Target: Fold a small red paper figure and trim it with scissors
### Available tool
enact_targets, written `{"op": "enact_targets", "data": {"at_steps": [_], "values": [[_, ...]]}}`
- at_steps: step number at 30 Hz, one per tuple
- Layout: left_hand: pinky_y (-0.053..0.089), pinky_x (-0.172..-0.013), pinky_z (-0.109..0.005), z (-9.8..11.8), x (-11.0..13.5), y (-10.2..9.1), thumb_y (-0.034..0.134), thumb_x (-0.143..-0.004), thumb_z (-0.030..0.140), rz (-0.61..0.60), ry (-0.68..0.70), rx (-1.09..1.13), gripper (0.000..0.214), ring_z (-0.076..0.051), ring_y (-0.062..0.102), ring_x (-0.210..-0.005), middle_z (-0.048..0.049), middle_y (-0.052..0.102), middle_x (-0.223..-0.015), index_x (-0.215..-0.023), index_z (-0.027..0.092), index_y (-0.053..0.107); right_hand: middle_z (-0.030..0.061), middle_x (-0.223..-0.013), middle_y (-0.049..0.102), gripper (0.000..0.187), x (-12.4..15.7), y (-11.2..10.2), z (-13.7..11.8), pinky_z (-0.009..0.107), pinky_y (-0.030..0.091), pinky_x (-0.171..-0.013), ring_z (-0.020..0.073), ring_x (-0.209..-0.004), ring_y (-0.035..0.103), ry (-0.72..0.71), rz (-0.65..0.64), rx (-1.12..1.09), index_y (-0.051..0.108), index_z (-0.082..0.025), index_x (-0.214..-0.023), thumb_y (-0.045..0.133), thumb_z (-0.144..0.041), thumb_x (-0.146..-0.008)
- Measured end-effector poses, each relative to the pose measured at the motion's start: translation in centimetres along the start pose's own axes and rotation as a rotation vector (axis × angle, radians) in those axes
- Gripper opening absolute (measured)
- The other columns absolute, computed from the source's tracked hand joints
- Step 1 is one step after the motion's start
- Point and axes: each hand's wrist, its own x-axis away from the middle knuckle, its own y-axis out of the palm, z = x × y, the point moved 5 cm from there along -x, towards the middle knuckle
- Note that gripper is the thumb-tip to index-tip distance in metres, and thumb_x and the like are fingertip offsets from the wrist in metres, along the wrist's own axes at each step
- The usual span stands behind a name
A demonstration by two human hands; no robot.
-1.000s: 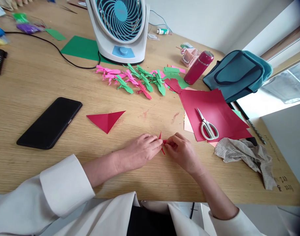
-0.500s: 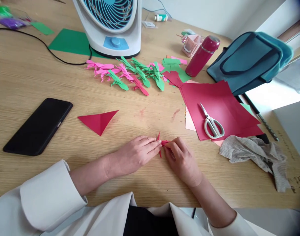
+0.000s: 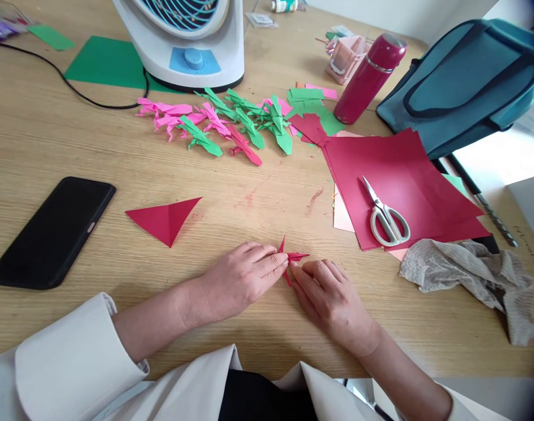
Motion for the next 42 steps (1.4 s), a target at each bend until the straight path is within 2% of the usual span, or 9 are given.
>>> {"op": "enact_targets", "data": {"at_steps": [5, 9, 13, 24, 29, 38, 42], "values": [[0.05, -0.099, -0.039, 0.0, 0.0, -0.2, 0.043, -0.098, 0.012, 0.015, -0.005, 0.013, 0.034, -0.022, 0.057, -0.117, -0.0105, 0.065, -0.126, -0.128, 0.011, 0.058, 0.011, -0.097, 0.062, 0.035, 0.6, 0.1, 0.1, 0.039, 0.052, -0.072, 0.0216, -0.083, 0.058, 0.021, -0.003, -0.031, 0.054, -0.013, -0.13, 0.048, -0.012, -0.096], [0.05, -0.099, -0.039, 0.0, 0.1, -0.6, 0.042, -0.097, 0.011, 0.028, 0.002, 0.014, 0.035, -0.022, 0.057, -0.119, -0.0098, 0.064, -0.129, -0.129, 0.012, 0.058, 0.0118, -0.097, 0.061, 0.035, 0.8, 0.2, 0.2, 0.039, 0.051, -0.073, 0.0218, -0.084, 0.058, 0.031, 0.009, -0.064, 0.055, -0.01, -0.129, 0.05, -0.011, -0.095], [0.05, -0.099, -0.038, 0.1, 0.1, -0.7, 0.042, -0.097, 0.01, 0.022, -0.002, -0.006, 0.037, -0.023, 0.057, -0.119, -0.0111, 0.064, -0.129, -0.132, 0.011, 0.056, 0.0112, -0.097, 0.061, 0.034, 0.7, 0.1, 0.3, 0.039, 0.051, -0.072, 0.0215, -0.083, 0.058, 0.037, 0.012, -0.094, 0.056, -0.013, -0.128, 0.049, -0.012, -0.095], [0.051, -0.095, -0.039, 0.4, -0.5, -0.3, 0.047, -0.096, 0.011, 0.039, -0.031, -0.064, 0.032, -0.023, 0.058, -0.115, -0.0083, 0.066, -0.127, -0.125, 0.012, 0.061, 0.0119, -0.104, 0.06, 0.039, 1.4, 0.7, 0.9, 0.041, 0.051, -0.081, 0.0224, -0.089, 0.055, 0.069, -0.078, -0.231, 0.049, -0.014, -0.136, 0.044, -0.012, -0.098], [0.051, -0.096, -0.04, 0.5, -0.5, -0.4, 0.045, -0.097, 0.012, 0.0, -0.031, -0.06, 0.033, -0.024, 0.057, -0.116, -0.0085, 0.064, -0.129, -0.127, 0.011, 0.059, 0.0126, -0.105, 0.059, 0.043, 1.5, 0.7, 1.0, 0.041, 0.052, -0.082, 0.0227, -0.091, 0.055, 0.066, -0.082, -0.277, 0.046, -0.012, -0.14, 0.045, -0.011, -0.096], [0.051, -0.096, -0.04, 0.7, -0.8, -0.5, 0.042, -0.097, 0.011, -0.009, -0.063, -0.063, 0.035, -0.024, 0.057, -0.116, -0.009, 0.063, -0.13, -0.128, 0.01, 0.059, 0.0148, -0.109, 0.06, 0.051, 1.7, 0.5, 1.1, 0.042, 0.052, -0.082, 0.0249, -0.093, 0.057, 0.067, -0.062, -0.291, 0.039, -0.011, -0.145, 0.046, -0.009, -0.095], [0.05, -0.096, -0.039, 0.7, -0.7, -0.4, 0.043, -0.098, 0.013, -0.025, -0.073, -0.061, 0.035, -0.024, 0.057, -0.115, -0.0091, 0.064, -0.129, -0.13, 0.01, 0.058, 0.0152, -0.111, 0.061, 0.047, 1.8, 0.8, 1.0, 0.043, 0.05, -0.083, 0.0258, -0.097, 0.056, 0.053, -0.092, -0.247, 0.04, -0.009, -0.144, 0.046, -0.01, -0.097]]}}
